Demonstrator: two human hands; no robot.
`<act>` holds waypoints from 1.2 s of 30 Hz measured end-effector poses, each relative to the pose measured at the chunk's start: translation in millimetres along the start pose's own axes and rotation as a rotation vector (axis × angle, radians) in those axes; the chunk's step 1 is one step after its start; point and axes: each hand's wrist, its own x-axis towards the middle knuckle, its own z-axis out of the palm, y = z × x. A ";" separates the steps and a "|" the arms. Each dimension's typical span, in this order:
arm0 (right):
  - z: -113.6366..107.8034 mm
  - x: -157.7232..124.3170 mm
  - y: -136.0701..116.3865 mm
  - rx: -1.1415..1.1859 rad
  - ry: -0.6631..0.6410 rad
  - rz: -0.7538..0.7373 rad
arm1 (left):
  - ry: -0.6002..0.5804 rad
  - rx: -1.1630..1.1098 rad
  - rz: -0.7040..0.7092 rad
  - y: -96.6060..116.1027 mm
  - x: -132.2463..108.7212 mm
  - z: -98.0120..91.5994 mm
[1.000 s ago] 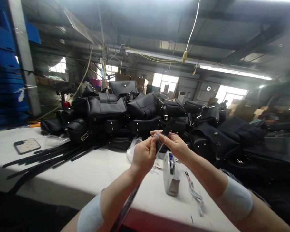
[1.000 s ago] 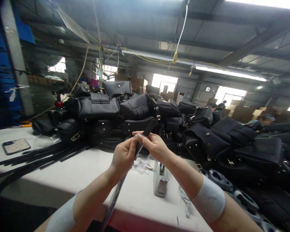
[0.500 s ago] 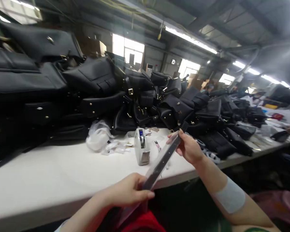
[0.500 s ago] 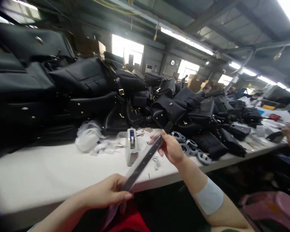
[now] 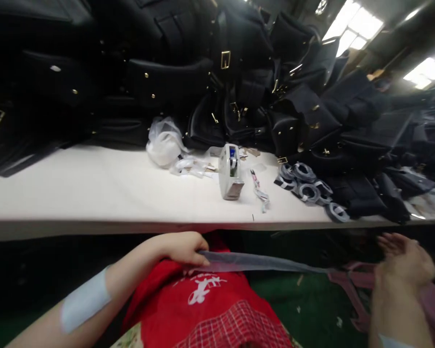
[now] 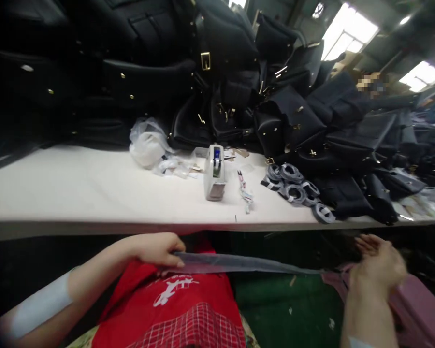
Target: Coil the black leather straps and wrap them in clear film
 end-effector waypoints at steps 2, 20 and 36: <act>50.5 -40.9 8.2 -0.006 -0.146 -0.117 | 0.065 0.183 0.045 17.7 21.4 7.8; 115.8 -20.5 57.9 -0.257 -1.280 -0.034 | -0.048 -0.708 0.089 -56.7 -40.6 0.9; 158.5 -110.7 -2.9 -0.056 -1.737 -0.177 | 0.976 -1.480 0.734 24.3 12.9 -52.1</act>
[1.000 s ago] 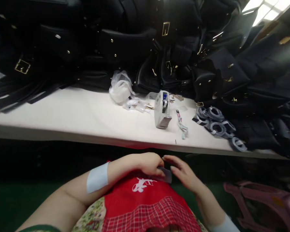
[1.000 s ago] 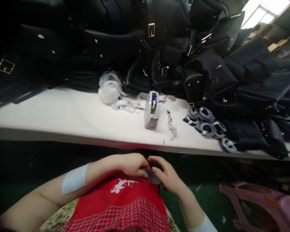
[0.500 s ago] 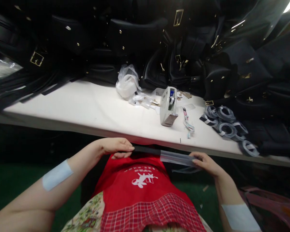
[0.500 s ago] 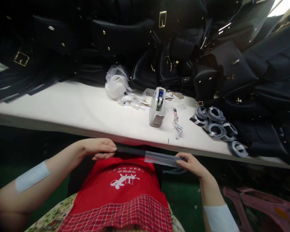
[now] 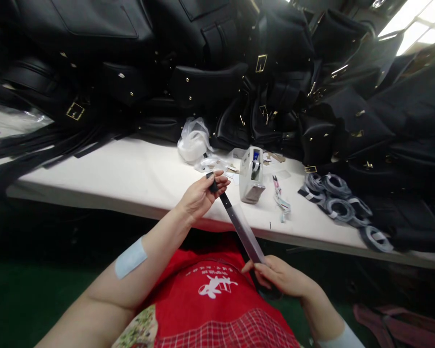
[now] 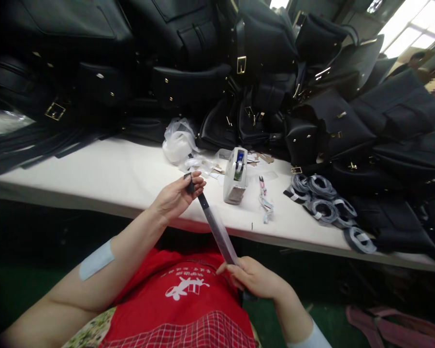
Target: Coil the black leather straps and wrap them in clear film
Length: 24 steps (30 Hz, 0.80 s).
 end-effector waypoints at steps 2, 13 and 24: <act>0.1 -3.8 -0.1 0.035 0.008 -0.003 | -0.036 0.077 0.060 -8.0 2.0 -0.1; -16.8 -30.1 17.9 0.475 0.208 -0.080 | -0.914 1.782 0.539 -54.6 -38.5 -3.1; -58.5 -22.0 27.0 -0.136 0.845 -0.073 | -0.684 1.430 -0.072 -60.0 -59.1 16.8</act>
